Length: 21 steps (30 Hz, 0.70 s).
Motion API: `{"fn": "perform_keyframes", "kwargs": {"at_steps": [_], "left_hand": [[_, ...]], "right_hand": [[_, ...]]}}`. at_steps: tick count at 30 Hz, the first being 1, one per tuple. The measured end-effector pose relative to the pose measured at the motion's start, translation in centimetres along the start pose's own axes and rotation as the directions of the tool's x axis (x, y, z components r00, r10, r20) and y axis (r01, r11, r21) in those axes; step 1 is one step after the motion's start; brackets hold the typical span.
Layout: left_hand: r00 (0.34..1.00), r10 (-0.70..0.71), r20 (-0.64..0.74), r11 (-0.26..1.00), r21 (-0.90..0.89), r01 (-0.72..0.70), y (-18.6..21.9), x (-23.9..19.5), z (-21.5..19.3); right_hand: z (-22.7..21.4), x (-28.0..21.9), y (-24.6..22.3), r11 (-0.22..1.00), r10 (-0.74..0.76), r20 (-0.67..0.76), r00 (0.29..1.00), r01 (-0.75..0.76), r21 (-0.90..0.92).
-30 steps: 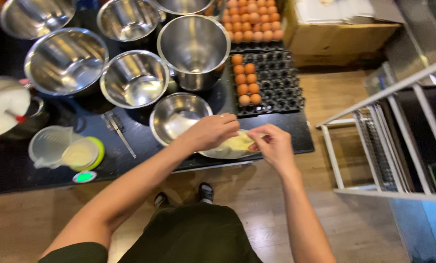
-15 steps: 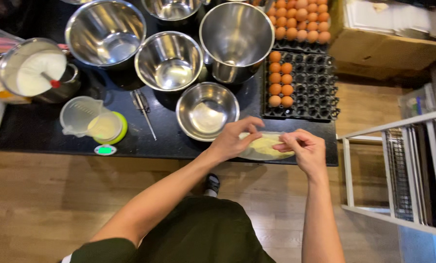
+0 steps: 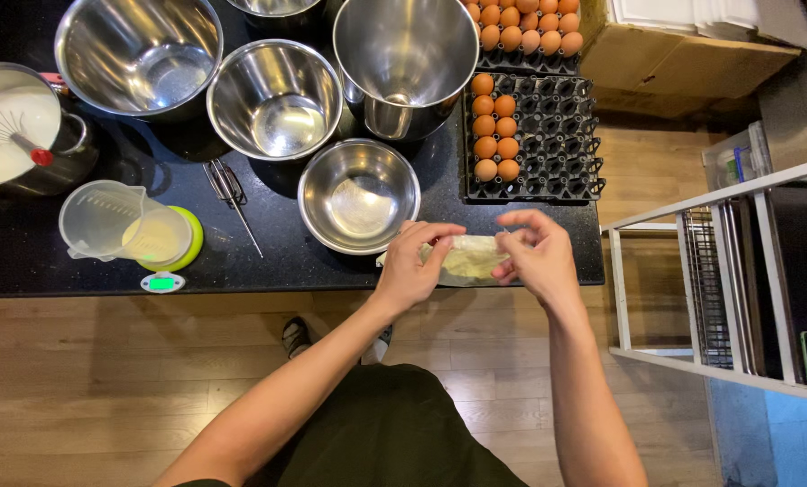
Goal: The person pours water from a measuring jug into a pot containing a white liquid and whisks it. They then retrieve a plastic bag of yellow paste, open it, and pour some into a measuring jug placed on a scale. The person moves between the sink and a prep counter with multiple bowls and eggs.
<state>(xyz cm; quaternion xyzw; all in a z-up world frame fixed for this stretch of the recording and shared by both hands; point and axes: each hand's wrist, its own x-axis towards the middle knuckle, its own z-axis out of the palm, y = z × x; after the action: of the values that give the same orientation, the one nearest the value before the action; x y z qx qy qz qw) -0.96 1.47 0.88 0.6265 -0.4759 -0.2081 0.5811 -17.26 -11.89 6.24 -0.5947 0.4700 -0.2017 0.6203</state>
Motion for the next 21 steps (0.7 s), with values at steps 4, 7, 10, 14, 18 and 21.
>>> {"fn": "perform_keyframes", "kwargs": {"at_steps": [4, 7, 10, 14, 18, 21], "left_hand": [[0.991, 0.112, 0.077, 0.989, 0.090, -0.119, 0.6, 0.3, -1.3], [0.978, 0.165, 0.125, 0.965, 0.183, -0.186, 0.6, 0.8, -1.9], [0.967, 0.211, 0.143, 0.937, 0.254, -0.242, 0.4, 1.0, -2.0], [0.974, 0.175, 0.143, 0.945, 0.253, -0.207, 0.1, 1.2, -2.1], [0.983, 0.079, 0.164, 0.954, 0.272, -0.122, -1.0, 1.1, -2.2], [0.974, -0.071, 0.215, 0.955, 0.297, 0.005, -2.2, 1.0, -1.8]], "right_hand": [[-0.3, -0.5, -1.7, 0.998, -0.042, 0.043, 0.998, 0.045, -0.052], [-0.6, -0.4, -2.2, 0.993, -0.083, 0.097, 0.992, 0.091, -0.081], [-0.5, -0.5, -2.0, 0.894, -0.225, 0.129, 0.966, 0.257, -0.366], [-0.1, -1.4, -1.9, 0.498, -0.517, 0.370, 0.772, 0.623, -0.603], [0.3, -1.9, -2.0, 0.575, -0.473, 0.322, 0.820, 0.564, -0.593], [0.7, -1.4, -2.0, 0.570, -0.438, 0.296, 0.849, 0.517, -0.639]]}}
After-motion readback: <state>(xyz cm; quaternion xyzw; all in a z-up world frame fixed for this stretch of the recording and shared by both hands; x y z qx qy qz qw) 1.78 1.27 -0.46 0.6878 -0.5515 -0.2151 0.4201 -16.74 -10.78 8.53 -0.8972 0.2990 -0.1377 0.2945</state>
